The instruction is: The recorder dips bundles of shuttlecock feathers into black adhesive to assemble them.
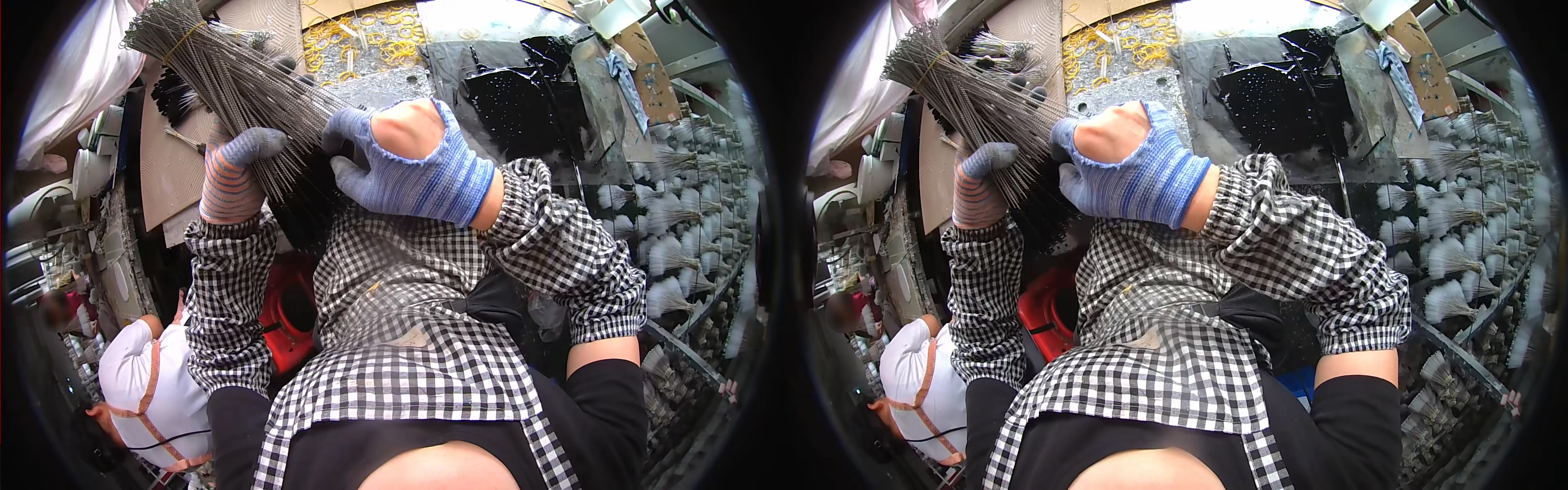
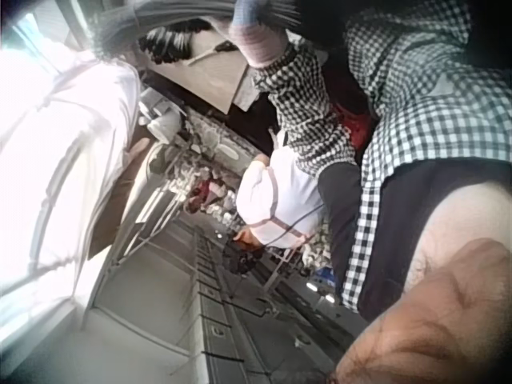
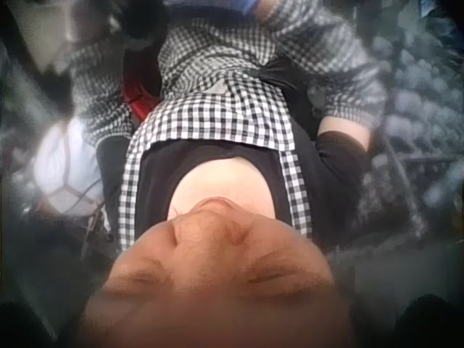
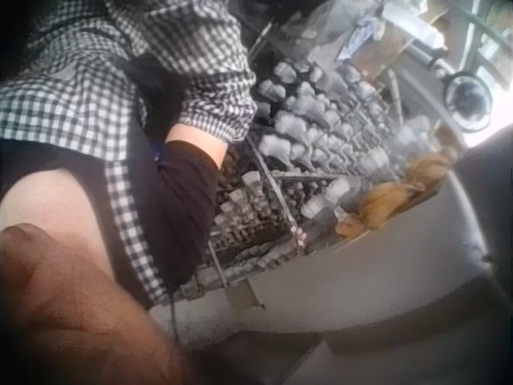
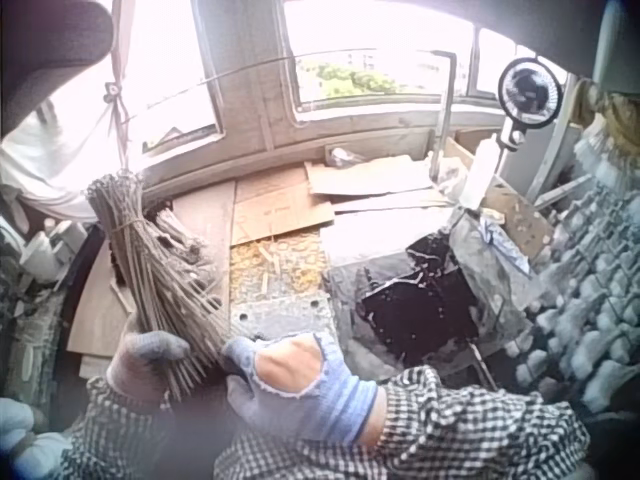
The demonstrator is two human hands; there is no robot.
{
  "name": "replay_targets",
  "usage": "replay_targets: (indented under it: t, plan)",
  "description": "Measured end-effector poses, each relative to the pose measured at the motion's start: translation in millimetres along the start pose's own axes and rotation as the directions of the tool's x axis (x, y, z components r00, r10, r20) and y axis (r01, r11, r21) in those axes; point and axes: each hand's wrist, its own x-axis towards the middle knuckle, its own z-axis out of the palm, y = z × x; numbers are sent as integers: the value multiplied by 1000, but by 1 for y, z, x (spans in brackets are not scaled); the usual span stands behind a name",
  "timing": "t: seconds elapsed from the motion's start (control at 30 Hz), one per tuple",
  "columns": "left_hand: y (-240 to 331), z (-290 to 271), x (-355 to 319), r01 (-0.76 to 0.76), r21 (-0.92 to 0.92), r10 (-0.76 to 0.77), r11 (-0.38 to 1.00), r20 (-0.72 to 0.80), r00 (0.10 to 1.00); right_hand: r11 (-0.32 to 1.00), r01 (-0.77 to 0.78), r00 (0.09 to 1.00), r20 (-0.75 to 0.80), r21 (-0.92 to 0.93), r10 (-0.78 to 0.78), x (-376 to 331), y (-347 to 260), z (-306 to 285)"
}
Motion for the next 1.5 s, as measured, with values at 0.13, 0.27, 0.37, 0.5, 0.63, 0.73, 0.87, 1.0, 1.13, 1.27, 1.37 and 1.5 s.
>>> replay_targets:
  t: [0.13,0.27,0.37,0.5,0.63,0.73,0.87,1.0,1.13,1.27,1.37,1.5]
  plan:
    - [-4,2,7,-20,-4,20,1000,-34,999,996,2,1000,-12,-92,-3,5,12,3]
    - [1,24,20,-28,-50,27,998,-15,1000,986,-5,1000,-7,-168,3,8,24,-2]
    - [-1,32,36,-31,-48,32,998,26,999,990,-34,999,-24,-139,31,5,37,-6]
    - [0,66,47,-100,22,97,995,91,991,984,-109,990,-107,-143,94,-1,41,-23]
    - [9,102,61,-221,164,177,961,247,953,963,-155,974,-197,-221,111,-13,49,-45]
    - [3,129,79,-265,262,161,928,360,919,949,-105,958,-285,-296,17,-28,64,-63]
    - [15,200,81,-285,82,224,955,431,874,898,-172,964,-256,-405,70,-51,95,-87]
    - [-6,231,99,-794,306,555,526,584,593,956,-107,977,-207,-275,49,-71,121,-104]
    - [-13,243,114,-974,215,544,74,810,220,897,-119,988,-136,-426,66,-97,163,-90]
    - [-35,237,119,-968,236,488,81,838,245,888,-152,970,-239,-434,49,-102,178,-65]
    - [-46,232,122,-957,263,513,126,808,290,851,-158,975,-216,-500,54,-99,180,-58]
    - [-54,233,127,-957,231,530,177,797,290,886,-150,977,-206,-439,63,-100,184,-56]
